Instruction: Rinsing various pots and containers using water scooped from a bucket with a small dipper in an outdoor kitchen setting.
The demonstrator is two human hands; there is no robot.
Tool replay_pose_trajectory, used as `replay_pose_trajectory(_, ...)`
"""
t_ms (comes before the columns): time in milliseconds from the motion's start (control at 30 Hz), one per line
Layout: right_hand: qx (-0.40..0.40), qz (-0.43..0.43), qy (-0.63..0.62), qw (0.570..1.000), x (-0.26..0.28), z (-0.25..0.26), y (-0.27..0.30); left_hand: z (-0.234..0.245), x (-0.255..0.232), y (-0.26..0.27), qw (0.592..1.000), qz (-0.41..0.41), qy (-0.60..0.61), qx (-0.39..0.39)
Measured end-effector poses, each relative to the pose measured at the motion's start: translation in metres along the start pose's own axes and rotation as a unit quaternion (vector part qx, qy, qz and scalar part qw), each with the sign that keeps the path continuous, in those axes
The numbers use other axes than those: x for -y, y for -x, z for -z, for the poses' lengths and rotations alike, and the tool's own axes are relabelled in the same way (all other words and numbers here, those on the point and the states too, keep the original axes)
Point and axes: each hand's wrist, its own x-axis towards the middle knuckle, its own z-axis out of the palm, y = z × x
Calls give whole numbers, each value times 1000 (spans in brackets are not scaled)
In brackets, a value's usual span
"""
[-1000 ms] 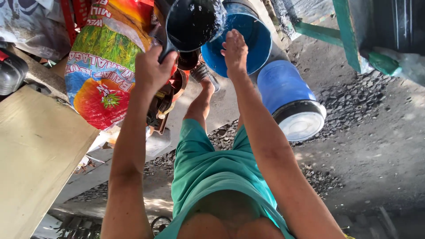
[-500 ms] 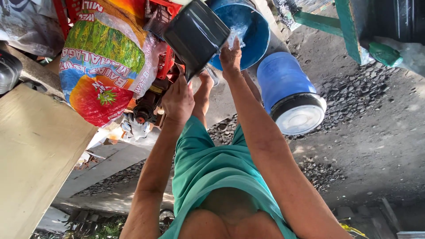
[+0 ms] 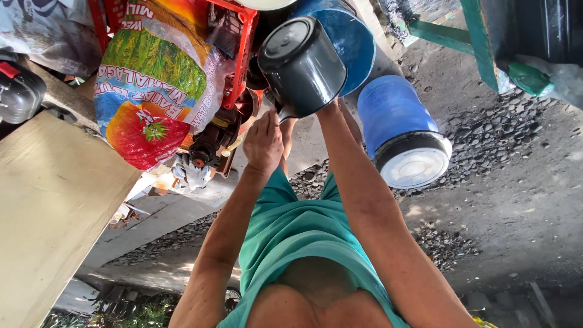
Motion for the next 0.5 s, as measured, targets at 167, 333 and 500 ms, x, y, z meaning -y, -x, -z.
replay_pose_trajectory(167, -105, 63, 287, 950, 3, -85, 20, -15, 13, -31, 996, 65, 57, 33)
replay_pose_trajectory(333, -13, 245, 656, 714, 9, -144, 29, -50, 53, -99, 991, 117, 37, 46)
replay_pose_trajectory(500, 33, 236, 723, 649, 14, -155, 15, -124, 118, -184, 982, 112, -45, 146)
